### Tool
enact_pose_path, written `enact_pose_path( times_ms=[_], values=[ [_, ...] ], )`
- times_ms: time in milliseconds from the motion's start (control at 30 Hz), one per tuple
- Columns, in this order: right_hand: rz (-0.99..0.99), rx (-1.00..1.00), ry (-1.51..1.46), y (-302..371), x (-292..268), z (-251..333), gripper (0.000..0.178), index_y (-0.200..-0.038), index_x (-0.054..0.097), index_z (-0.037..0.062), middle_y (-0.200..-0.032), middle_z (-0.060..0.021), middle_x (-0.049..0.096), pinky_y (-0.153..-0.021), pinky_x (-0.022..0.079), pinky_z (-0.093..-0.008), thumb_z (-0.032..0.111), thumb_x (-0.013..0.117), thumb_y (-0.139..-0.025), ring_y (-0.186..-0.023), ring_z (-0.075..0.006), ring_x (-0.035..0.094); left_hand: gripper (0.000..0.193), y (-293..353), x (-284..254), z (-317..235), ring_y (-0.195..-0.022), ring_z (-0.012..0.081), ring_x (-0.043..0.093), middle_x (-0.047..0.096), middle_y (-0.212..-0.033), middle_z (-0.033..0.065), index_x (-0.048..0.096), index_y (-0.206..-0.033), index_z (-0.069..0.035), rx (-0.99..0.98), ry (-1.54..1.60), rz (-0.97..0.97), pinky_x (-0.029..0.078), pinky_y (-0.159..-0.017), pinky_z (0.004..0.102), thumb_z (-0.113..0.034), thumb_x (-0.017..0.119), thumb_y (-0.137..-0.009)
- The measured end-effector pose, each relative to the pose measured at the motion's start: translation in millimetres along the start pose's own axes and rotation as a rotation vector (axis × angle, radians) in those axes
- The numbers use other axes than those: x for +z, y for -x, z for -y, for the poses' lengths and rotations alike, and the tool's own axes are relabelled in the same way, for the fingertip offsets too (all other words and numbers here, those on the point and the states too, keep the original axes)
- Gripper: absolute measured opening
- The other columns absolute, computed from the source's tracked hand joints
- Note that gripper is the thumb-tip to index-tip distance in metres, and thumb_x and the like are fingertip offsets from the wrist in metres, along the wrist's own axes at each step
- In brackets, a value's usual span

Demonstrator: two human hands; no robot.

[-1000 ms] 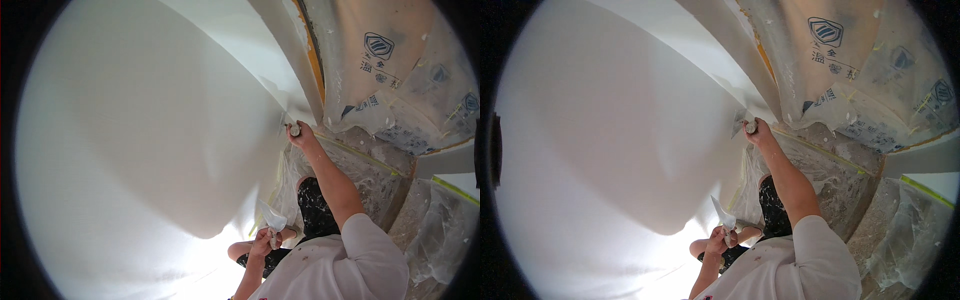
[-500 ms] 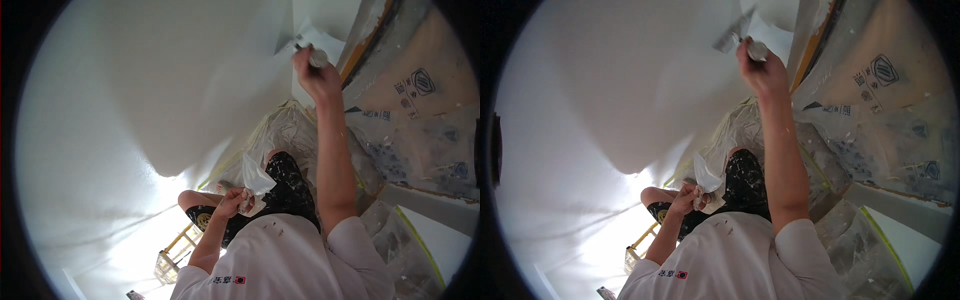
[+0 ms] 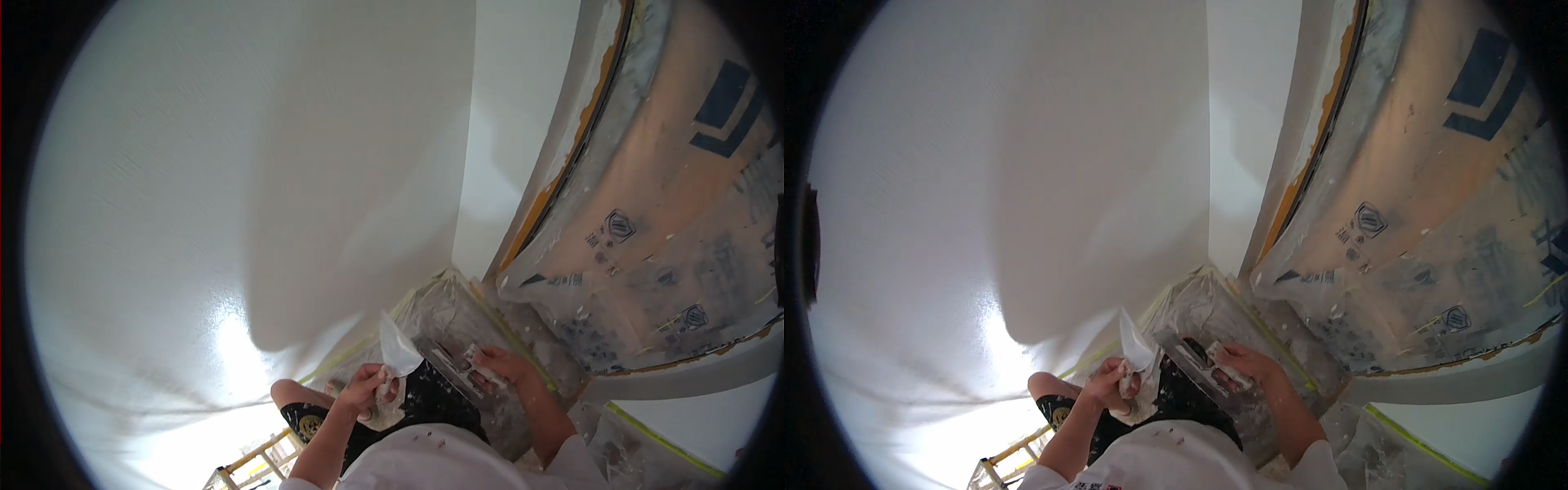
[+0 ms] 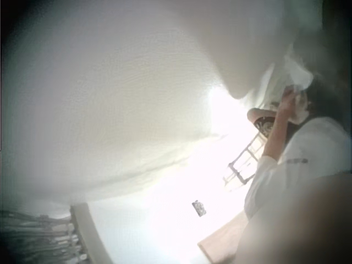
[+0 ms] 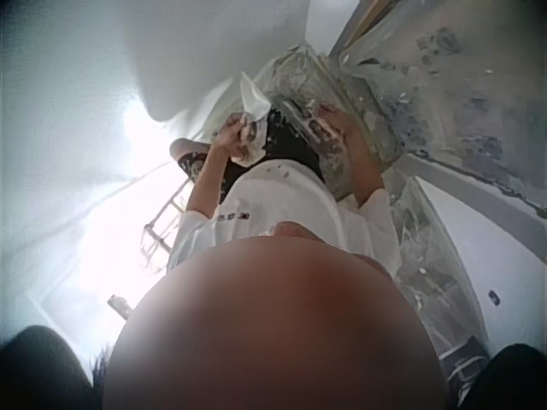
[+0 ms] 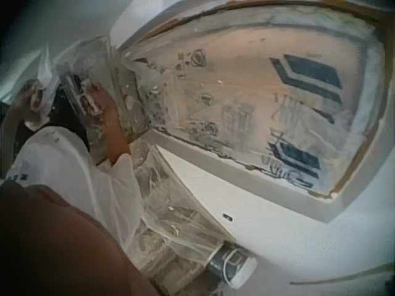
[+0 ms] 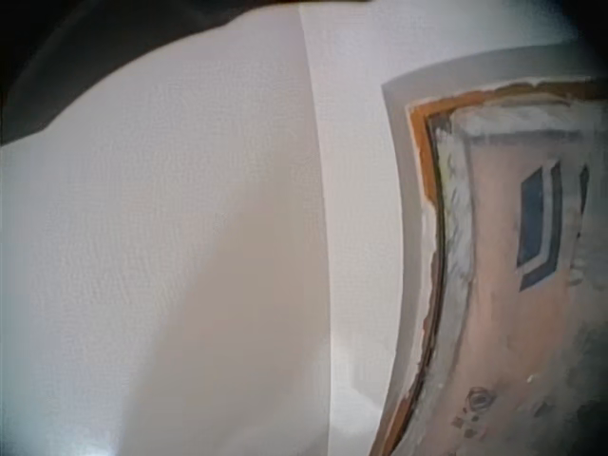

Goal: Applying and smoothing plaster material onto a wall surface using a trowel and putty knife.

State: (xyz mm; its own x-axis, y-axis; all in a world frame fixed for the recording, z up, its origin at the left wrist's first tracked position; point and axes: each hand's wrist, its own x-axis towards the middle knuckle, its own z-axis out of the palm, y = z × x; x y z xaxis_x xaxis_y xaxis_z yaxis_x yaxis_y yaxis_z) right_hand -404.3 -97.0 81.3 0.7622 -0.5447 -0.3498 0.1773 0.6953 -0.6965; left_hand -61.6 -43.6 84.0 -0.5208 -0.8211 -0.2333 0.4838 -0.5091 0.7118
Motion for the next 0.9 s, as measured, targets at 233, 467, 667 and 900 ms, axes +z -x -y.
enact_pose_path(
  times_ms=[233,467,667,900],
  values=[
    [-0.354,-0.16,0.23,6.0,32.8,9.2,0.024,-0.093,0.055,0.0058,-0.064,-0.0019,0.053,-0.044,0.043,-0.027,0.027,0.066,-0.089,-0.048,-0.0102,0.05,0.03,7.5,12.3,-28.5,-0.06,0.0103,0.054,0.061,-0.074,0.0037,0.065,-0.095,0.0,0.061,-0.394,-0.48,0.044,-0.054,0.0245,-0.03,0.057,-0.094],
    [-0.296,-0.169,0.621,9.9,87.3,37.1,0.025,-0.088,0.055,0.0054,-0.062,-0.0019,0.053,-0.048,0.043,-0.0283,0.026,0.07,-0.085,-0.051,-0.0098,0.051,0.033,9.1,44.0,-49.9,-0.056,0.0079,0.053,0.06,-0.07,0.0015,0.063,-0.083,0.001,0.127,-0.617,-0.594,0.044,-0.053,0.0241,-0.029,0.057,-0.094],
    [-0.18,-0.263,1.451,0.4,88.3,31.0,0.046,-0.096,0.057,0.0006,-0.074,-0.0173,0.062,-0.066,0.049,-0.0447,0.041,0.069,-0.079,-0.073,-0.0356,0.063,0.032,27.2,45.1,-45.8,-0.055,0.0064,0.053,0.06,-0.066,0.0004,0.063,-0.078,-0.001,0.257,-0.812,-0.643,0.044,-0.052,0.0237,-0.029,0.059,-0.093],
    [-0.287,-0.337,1.633,1.5,76.7,6.1,0.054,-0.098,0.058,0.0024,-0.08,-0.0214,0.063,-0.069,0.048,-0.0465,0.052,0.066,-0.078,-0.076,-0.0405,0.061,0.037,77.9,46.8,-27.1,-0.05,0.0058,0.05,0.057,-0.058,0.0001,0.063,-0.072,-0.002,0.332,-0.697,-0.618,0.038,-0.046,0.0222,-0.032,0.058,-0.093]
  ],
)
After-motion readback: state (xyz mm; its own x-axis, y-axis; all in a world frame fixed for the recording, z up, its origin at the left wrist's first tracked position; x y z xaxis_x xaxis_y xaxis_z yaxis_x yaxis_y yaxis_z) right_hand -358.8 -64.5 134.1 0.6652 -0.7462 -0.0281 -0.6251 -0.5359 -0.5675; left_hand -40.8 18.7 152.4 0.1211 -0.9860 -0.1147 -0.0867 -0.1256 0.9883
